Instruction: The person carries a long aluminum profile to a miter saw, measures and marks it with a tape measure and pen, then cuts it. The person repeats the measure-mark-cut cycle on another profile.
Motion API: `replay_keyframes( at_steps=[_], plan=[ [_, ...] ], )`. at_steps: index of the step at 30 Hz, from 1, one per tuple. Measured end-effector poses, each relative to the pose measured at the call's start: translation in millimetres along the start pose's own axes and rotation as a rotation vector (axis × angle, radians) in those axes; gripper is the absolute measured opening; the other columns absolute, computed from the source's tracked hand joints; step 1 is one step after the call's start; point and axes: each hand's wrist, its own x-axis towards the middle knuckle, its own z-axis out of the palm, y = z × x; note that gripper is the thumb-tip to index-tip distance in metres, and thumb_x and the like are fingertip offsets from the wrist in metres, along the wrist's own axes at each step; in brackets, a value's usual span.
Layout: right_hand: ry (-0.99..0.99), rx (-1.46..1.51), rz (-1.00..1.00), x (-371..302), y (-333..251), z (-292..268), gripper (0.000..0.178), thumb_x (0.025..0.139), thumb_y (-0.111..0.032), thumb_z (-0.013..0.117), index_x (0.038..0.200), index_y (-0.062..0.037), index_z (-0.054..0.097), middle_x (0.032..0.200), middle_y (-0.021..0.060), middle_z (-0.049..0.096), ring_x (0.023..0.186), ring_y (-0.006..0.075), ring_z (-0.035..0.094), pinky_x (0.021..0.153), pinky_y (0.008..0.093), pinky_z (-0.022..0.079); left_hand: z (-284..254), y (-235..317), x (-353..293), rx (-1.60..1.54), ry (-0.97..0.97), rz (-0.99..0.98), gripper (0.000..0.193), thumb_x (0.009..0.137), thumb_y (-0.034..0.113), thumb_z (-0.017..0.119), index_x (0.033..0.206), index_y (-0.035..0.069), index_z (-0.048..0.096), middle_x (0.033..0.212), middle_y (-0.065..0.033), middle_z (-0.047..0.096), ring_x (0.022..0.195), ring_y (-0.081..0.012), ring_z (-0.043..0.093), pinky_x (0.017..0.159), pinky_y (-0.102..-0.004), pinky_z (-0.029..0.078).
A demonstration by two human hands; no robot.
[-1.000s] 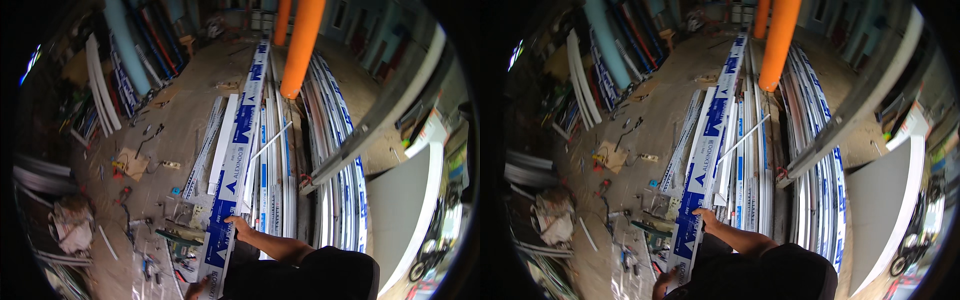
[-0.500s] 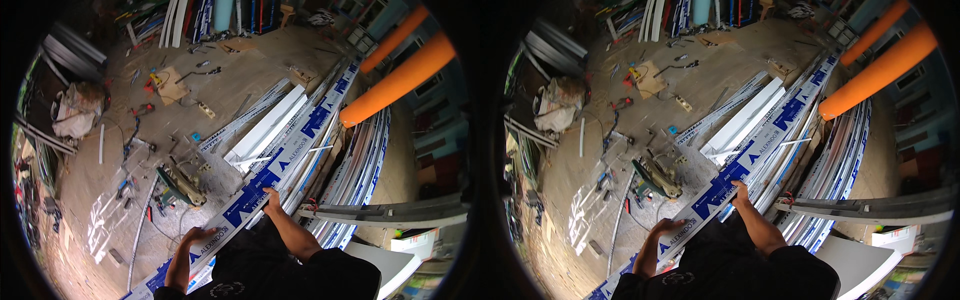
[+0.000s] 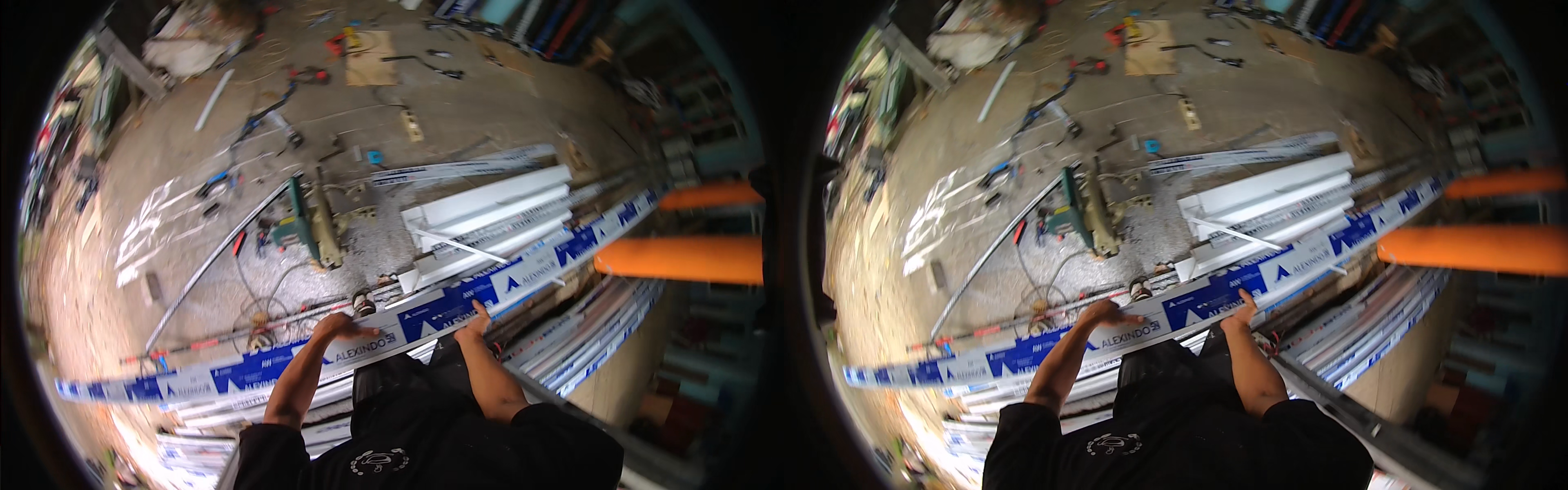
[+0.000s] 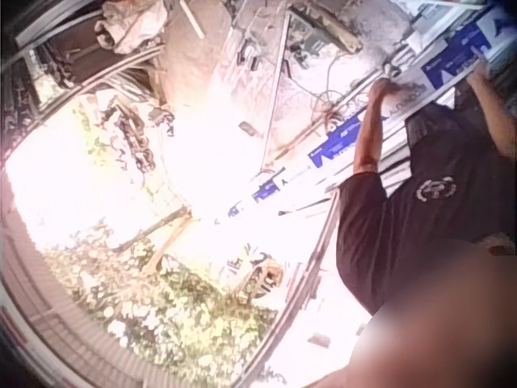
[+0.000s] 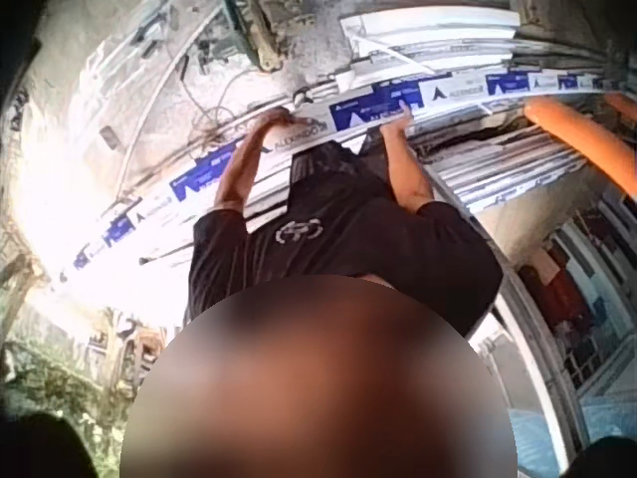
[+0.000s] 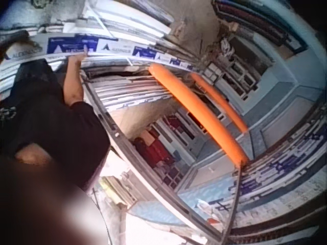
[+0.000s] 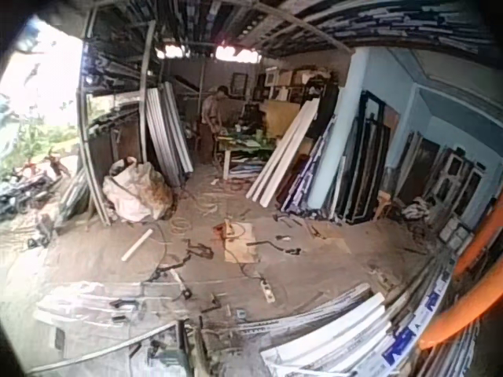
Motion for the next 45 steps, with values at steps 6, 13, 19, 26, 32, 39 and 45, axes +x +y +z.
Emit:
replay_keyframes(
  at_steps=[6, 13, 19, 26, 32, 39, 45],
  plan=[
    [-0.132, -0.024, 0.023, 38, -22, -20, 0.054, 0.083, -0.038, 0.068, 0.129, -0.0115, 0.064, 0.127, 0.0099, 0.067, 0.113, 0.0352, 0.063, 0.101, 0.0546, 0.049, 20, 38, 18, -0.094, 0.175, -0.011, 0.107, 0.06, 0.095, 0.063, 0.123, 0.01, 0.074, 0.124, -0.0149, 0.07, 0.12, -0.0342, 0.064, 0.098, -0.0455, 0.051],
    [-0.039, 0.009, 0.071, 150, -62, -69, 0.056, 0.083, -0.038, 0.07, 0.131, -0.01, 0.064, 0.13, 0.0107, 0.066, 0.118, 0.0344, 0.06, 0.104, 0.0545, 0.046, 41, 109, 111, -0.067, 0.165, -0.029, 0.108, 0.06, 0.091, 0.067, 0.122, 0.004, 0.072, 0.126, -0.0197, 0.068, 0.121, -0.0355, 0.064, 0.099, -0.0472, 0.052],
    [-0.104, 0.113, 0.035, 250, -135, -94, 0.064, 0.085, -0.038, 0.069, 0.139, -0.0056, 0.058, 0.139, 0.0131, 0.06, 0.127, 0.0386, 0.054, 0.111, 0.0571, 0.039, 45, 200, 211, -0.014, 0.093, -0.043, 0.108, 0.062, 0.094, 0.063, 0.115, 0.001, 0.075, 0.112, -0.0211, 0.073, 0.111, -0.0352, 0.069, 0.096, -0.0437, 0.053],
    [-0.023, 0.186, -0.032, 351, -164, -112, 0.051, 0.082, -0.03, 0.075, 0.129, -0.0114, 0.064, 0.125, 0.0086, 0.067, 0.112, 0.0336, 0.061, 0.101, 0.0528, 0.046, 60, 241, 321, -0.104, 0.239, 0.08, 0.095, 0.066, 0.079, 0.077, 0.12, 0.002, 0.073, 0.119, -0.0223, 0.071, 0.115, -0.0344, 0.068, 0.098, -0.0426, 0.052],
    [-0.142, 0.208, -0.078, 395, -168, -106, 0.041, 0.084, -0.027, 0.076, 0.12, -0.0091, 0.066, 0.111, 0.0092, 0.071, 0.1, 0.0316, 0.066, 0.094, 0.0477, 0.052, 41, 260, 358, -0.18, 0.147, -0.056, 0.09, 0.068, 0.071, 0.08, 0.124, 0.001, 0.07, 0.113, -0.0219, 0.074, 0.106, -0.0345, 0.072, 0.095, -0.0433, 0.055],
    [-0.176, 0.263, -0.007, 475, -155, -104, 0.037, 0.088, -0.026, 0.078, 0.119, -0.0074, 0.068, 0.111, 0.0097, 0.073, 0.099, 0.0303, 0.07, 0.093, 0.0474, 0.056, 28, 262, 435, -0.049, 0.247, 0.046, 0.086, 0.071, 0.071, 0.078, 0.115, -0.002, 0.072, 0.107, -0.0244, 0.074, 0.102, -0.0346, 0.073, 0.092, -0.0433, 0.055],
    [-0.031, 0.155, -0.115, 524, -135, -94, 0.048, 0.087, -0.031, 0.083, 0.125, -0.0073, 0.065, 0.114, 0.0047, 0.07, 0.098, 0.0229, 0.069, 0.087, 0.0407, 0.057, 17, 250, 485, -0.031, 0.22, 0.038, 0.07, 0.075, 0.063, 0.078, 0.108, 0.0, 0.076, 0.098, -0.0216, 0.076, 0.093, -0.0329, 0.075, 0.085, -0.0414, 0.056]
  ],
)
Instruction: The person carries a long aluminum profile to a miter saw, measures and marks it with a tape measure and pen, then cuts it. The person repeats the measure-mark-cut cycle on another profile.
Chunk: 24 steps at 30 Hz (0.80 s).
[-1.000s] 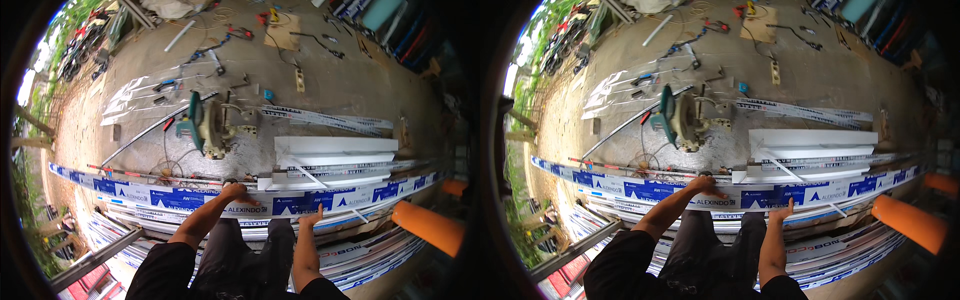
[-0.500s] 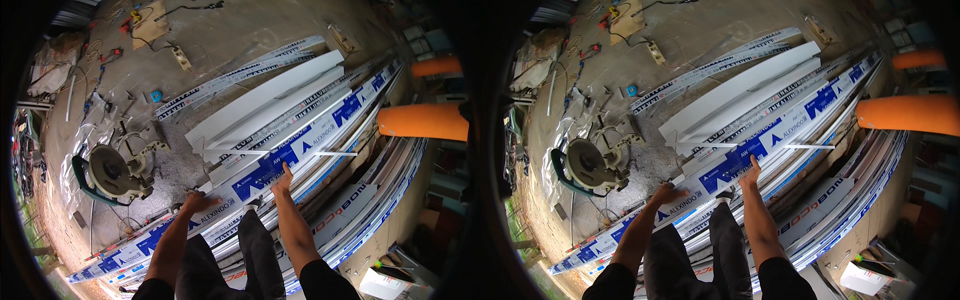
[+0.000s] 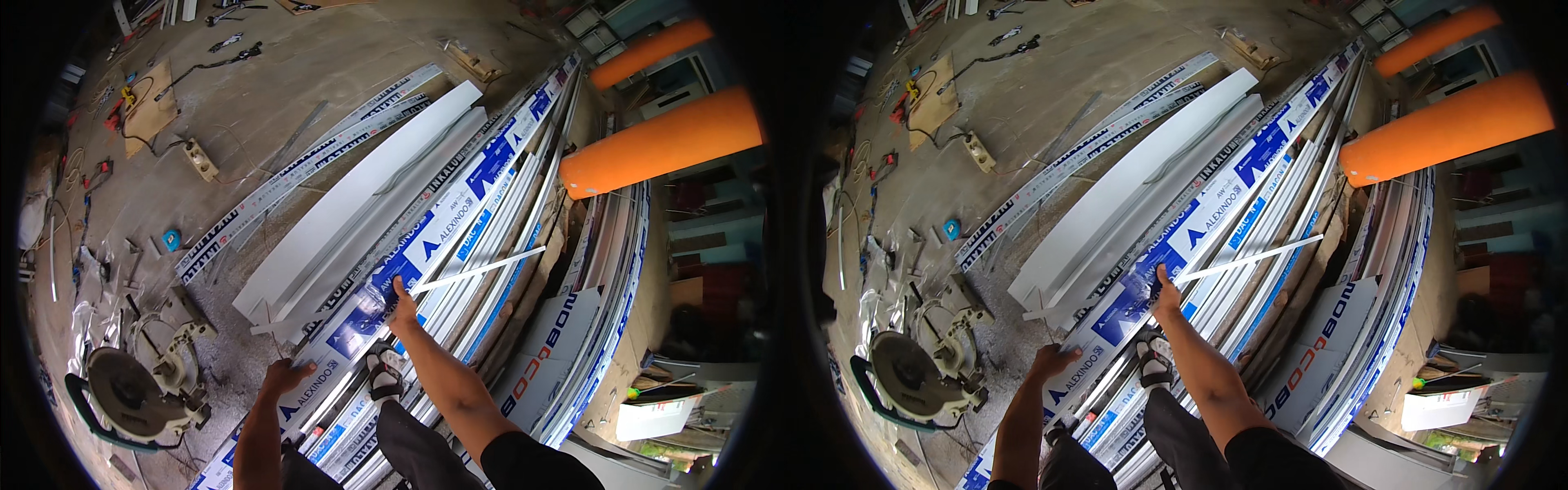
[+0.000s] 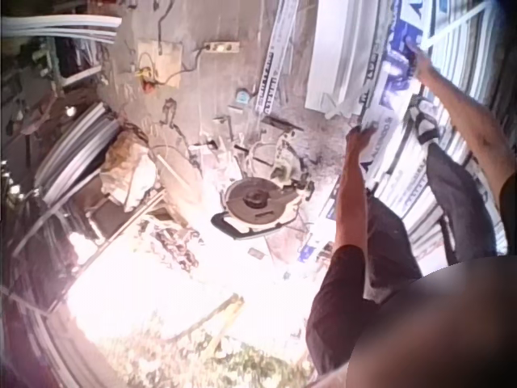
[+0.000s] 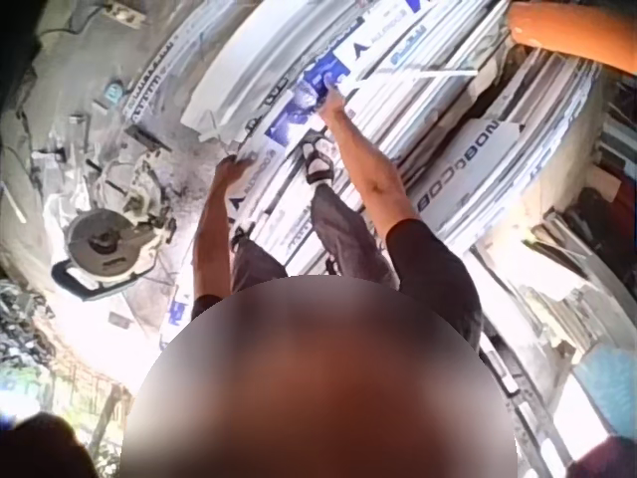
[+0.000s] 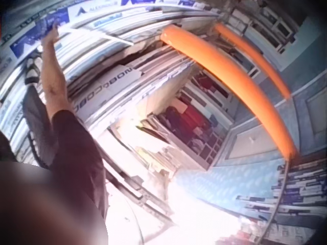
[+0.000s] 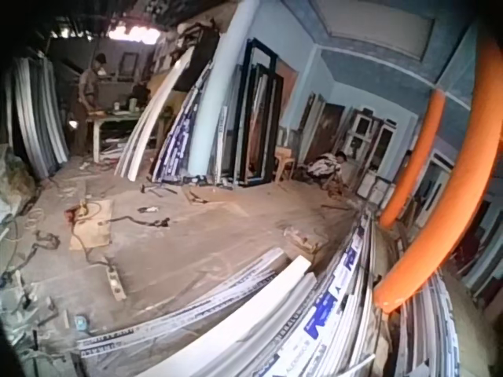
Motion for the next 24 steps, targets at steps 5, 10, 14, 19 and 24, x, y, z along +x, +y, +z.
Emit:
replay_keyframes(
  at_steps=[5, 10, 14, 19, 24],
  plan=[
    [0.428, -0.383, -0.019, 7, 16, 16, 0.067, 0.086, -0.039, 0.083, 0.135, -0.002, 0.057, 0.125, 0.0081, 0.066, 0.104, 0.0225, 0.065, 0.087, 0.0386, 0.055, -6, -20, 35, -0.053, -0.014, 0.057, 0.064, 0.076, 0.064, 0.077, 0.102, 0.005, 0.078, 0.094, -0.0187, 0.076, 0.091, -0.0315, 0.075, 0.082, -0.0411, 0.057],
    [0.251, -0.335, 0.002, -28, 29, 21, 0.053, 0.09, -0.03, 0.078, 0.13, 0.0011, 0.061, 0.13, 0.013, 0.062, 0.11, 0.023, 0.062, 0.096, 0.0425, 0.05, -12, -35, 64, -0.06, 0.016, 0.073, 0.086, 0.068, 0.075, 0.077, 0.107, -0.002, 0.075, 0.101, -0.0229, 0.075, 0.101, -0.0372, 0.073, 0.089, -0.0444, 0.056],
    [0.164, -0.573, -0.14, -69, 49, 6, 0.04, 0.093, -0.017, 0.073, 0.126, 0.0013, 0.061, 0.115, 0.0106, 0.068, 0.103, 0.0238, 0.067, 0.087, 0.0418, 0.056, -14, -36, 80, -0.03, 0.006, 0.059, 0.1, 0.064, 0.086, 0.071, 0.106, -0.004, 0.074, 0.103, -0.0246, 0.074, 0.105, -0.0391, 0.071, 0.092, -0.0458, 0.055],
    [0.085, -0.823, -0.009, -114, 50, -39, 0.027, 0.092, -0.011, 0.072, 0.116, -0.0002, 0.065, 0.11, 0.0109, 0.068, 0.101, 0.0221, 0.068, 0.085, 0.0371, 0.058, 1, -31, 68, -0.144, 0.143, -0.056, 0.086, 0.067, 0.079, 0.076, 0.115, 0.007, 0.073, 0.109, -0.0191, 0.074, 0.104, -0.0353, 0.071, 0.089, -0.0461, 0.055],
    [-0.177, -1.124, -0.061, -159, 41, -63, 0.013, 0.093, -0.011, 0.066, 0.099, -0.0002, 0.064, 0.1, 0.0062, 0.064, 0.088, 0.0177, 0.066, 0.078, 0.0351, 0.059, 41, -34, -10, -0.065, 0.562, 0.031, 0.066, 0.082, 0.041, 0.077, 0.137, 0.009, 0.058, 0.143, -0.0189, 0.054, 0.133, -0.0344, 0.051, 0.11, -0.0485, 0.042]
  ],
)
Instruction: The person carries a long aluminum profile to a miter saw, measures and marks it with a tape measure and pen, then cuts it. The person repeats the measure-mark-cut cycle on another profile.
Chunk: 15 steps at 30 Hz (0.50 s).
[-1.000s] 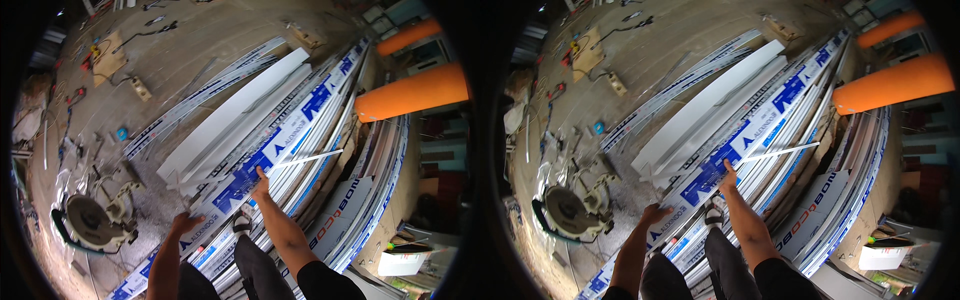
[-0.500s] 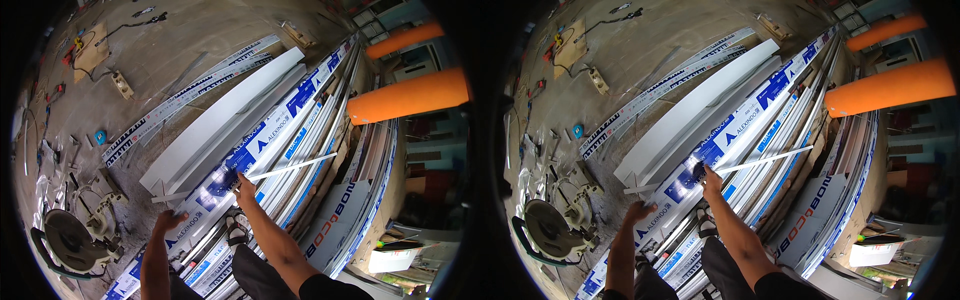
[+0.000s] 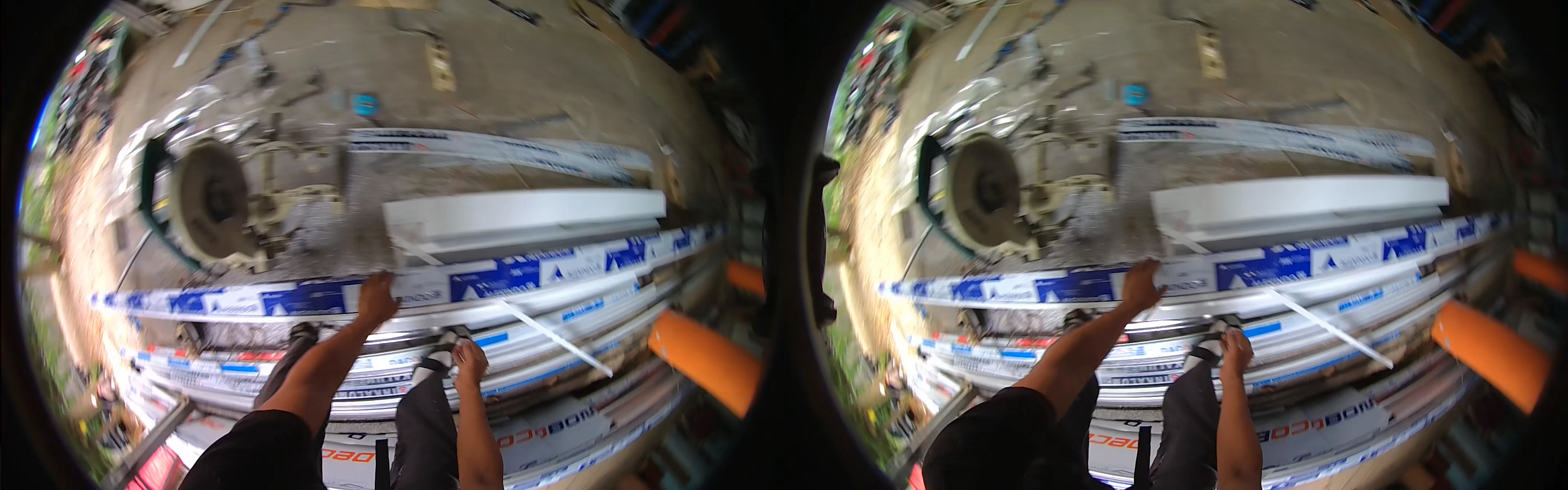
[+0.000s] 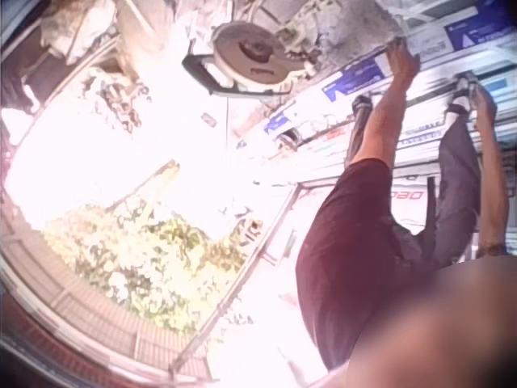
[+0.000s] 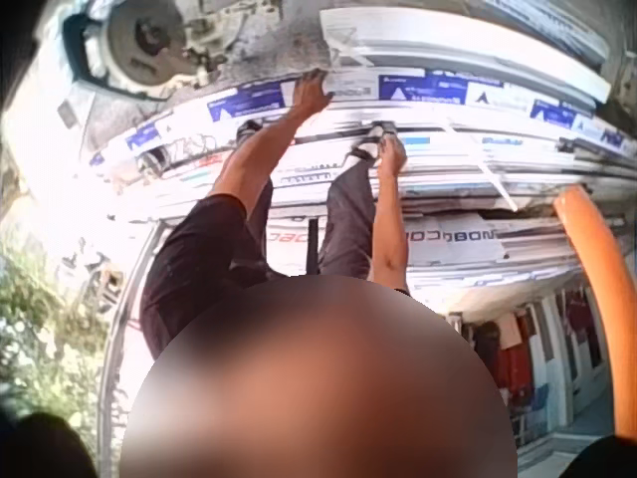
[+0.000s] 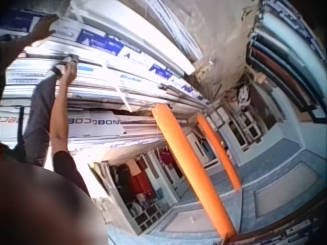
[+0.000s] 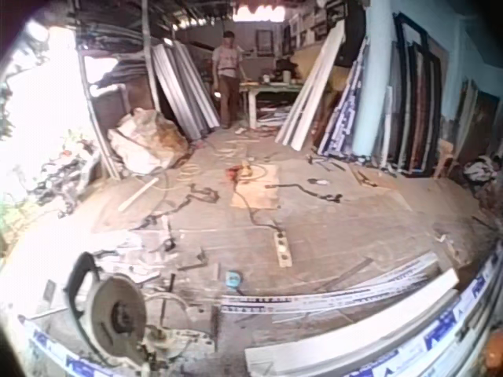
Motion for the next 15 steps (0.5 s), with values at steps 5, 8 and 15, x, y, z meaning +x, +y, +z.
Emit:
replay_keyframes(
  at_steps=[5, 8, 15],
  plan=[
    [0.002, 0.101, 0.211, -41, -21, 6, 0.009, 0.093, -0.013, 0.065, 0.093, -0.004, 0.064, 0.087, 0.0049, 0.065, 0.081, 0.0155, 0.065, 0.076, 0.0309, 0.056, -47, -48, -126, -0.085, -0.127, -0.153, 0.056, 0.084, 0.031, 0.074, 0.135, 0.012, 0.06, 0.142, -0.0178, 0.056, 0.131, -0.037, 0.053, 0.109, -0.0484, 0.043],
    [-0.135, -0.051, 0.133, -68, -49, 6, 0.013, 0.094, -0.011, 0.064, 0.103, -0.0021, 0.066, 0.086, 0.0053, 0.067, 0.075, 0.0142, 0.065, 0.069, 0.0278, 0.056, -95, -85, -208, -0.303, -0.159, -0.387, 0.048, 0.083, 0.034, 0.075, 0.126, 0.013, 0.068, 0.129, -0.0185, 0.065, 0.123, -0.0363, 0.06, 0.104, -0.046, 0.049],
    [-0.332, -0.321, 0.191, -134, -142, 13, 0.017, 0.092, -0.012, 0.071, 0.102, 0.0008, 0.066, 0.082, 0.0071, 0.066, 0.07, 0.0175, 0.066, 0.061, 0.0288, 0.056, -197, -144, -361, -0.486, 0.089, -0.808, 0.052, 0.08, 0.04, 0.077, 0.121, 0.009, 0.072, 0.116, -0.0168, 0.074, 0.109, -0.0337, 0.07, 0.099, -0.0408, 0.054]
  ],
)
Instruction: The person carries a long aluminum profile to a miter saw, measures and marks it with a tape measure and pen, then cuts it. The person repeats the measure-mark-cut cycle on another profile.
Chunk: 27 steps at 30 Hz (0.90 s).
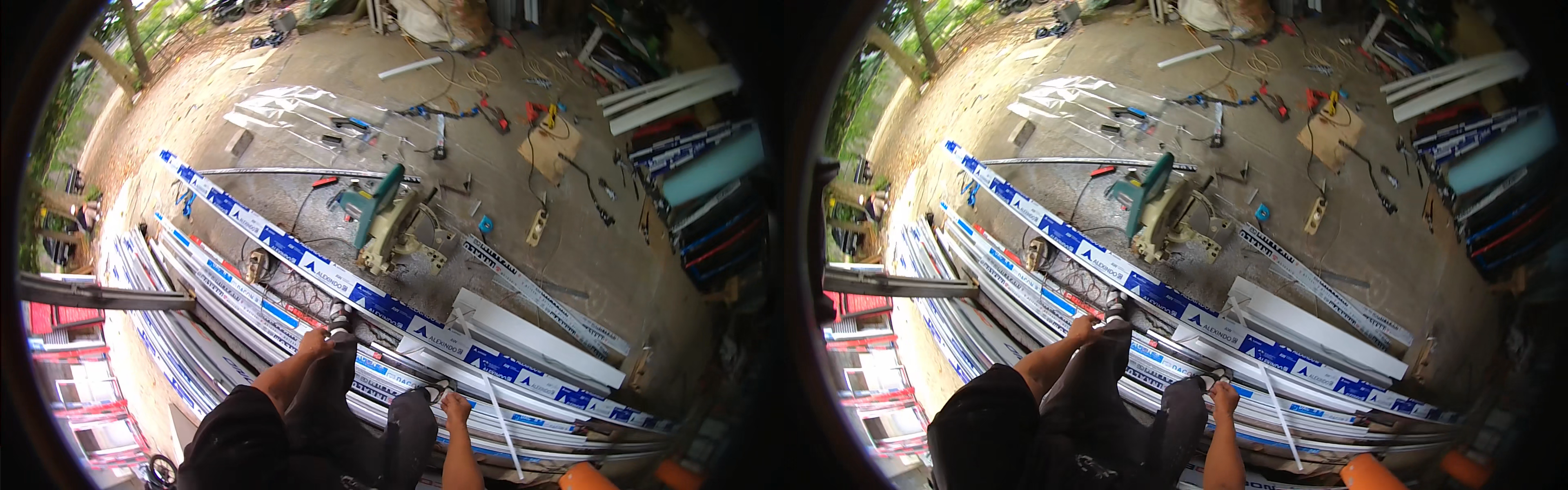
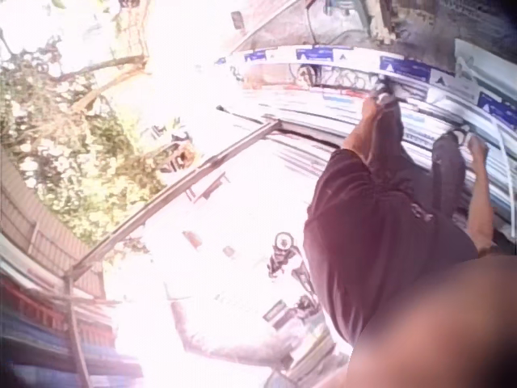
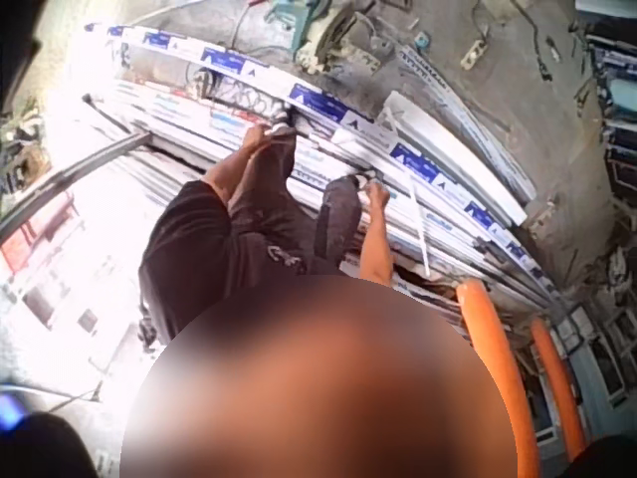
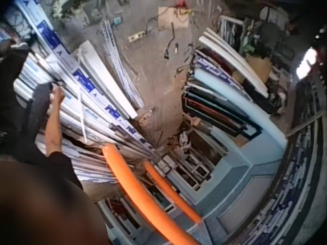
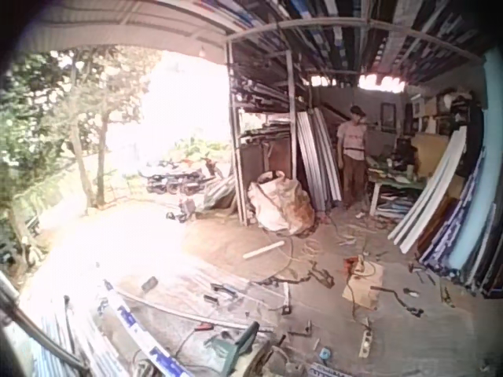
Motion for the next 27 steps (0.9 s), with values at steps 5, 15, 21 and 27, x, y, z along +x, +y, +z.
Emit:
replay_keyframes(
  at_steps=[5, 15, 21, 27],
  plan=[
    [0.025, -0.374, -0.174, -37, -66, 0, 0.025, 0.087, -0.014, 0.075, 0.105, 0.0021, 0.069, 0.084, 0.0114, 0.07, 0.073, 0.021, 0.071, 0.063, 0.0323, 0.06, -38, -26, -16, -0.252, 0.069, -0.033, 0.046, 0.081, 0.037, 0.071, 0.117, 0.008, 0.075, 0.114, -0.0185, 0.074, 0.109, -0.0333, 0.071, 0.1, -0.0397, 0.053],
    [-0.004, -0.718, -0.371, -112, -219, 163, 0.026, 0.09, -0.019, 0.072, 0.104, 0.003, 0.071, 0.082, 0.01, 0.07, 0.069, 0.0172, 0.067, 0.06, 0.0303, 0.055, -142, -132, -3, -0.681, -0.016, -0.018, 0.049, 0.086, 0.034, 0.078, 0.12, -0.002, 0.072, 0.113, -0.0155, 0.075, 0.103, -0.024, 0.072, 0.091, -0.0346, 0.055],
    [-0.261, -1.015, -0.7, -118, -268, 315, 0.039, 0.091, -0.02, 0.072, 0.117, 0.0084, 0.067, 0.093, 0.0133, 0.074, 0.077, 0.0174, 0.07, 0.068, 0.0301, 0.056, -202, -244, -21, -0.95, 0.279, -0.313, 0.044, 0.082, 0.027, 0.073, 0.116, -0.002, 0.074, 0.104, -0.0166, 0.076, 0.095, -0.0245, 0.073, 0.085, -0.0358, 0.055],
    [-0.366, -0.966, -0.663, -96, -252, 397, 0.033, 0.091, -0.021, 0.073, 0.112, 0.0047, 0.071, 0.093, 0.0133, 0.074, 0.074, 0.0191, 0.071, 0.065, 0.0319, 0.056, -191, -299, -43, -1.122, 0.329, -0.501, 0.035, 0.083, 0.015, 0.073, 0.114, -0.003, 0.073, 0.085, -0.0071, 0.071, 0.067, -0.0141, 0.066, 0.056, -0.0287, 0.051]
  ],
)
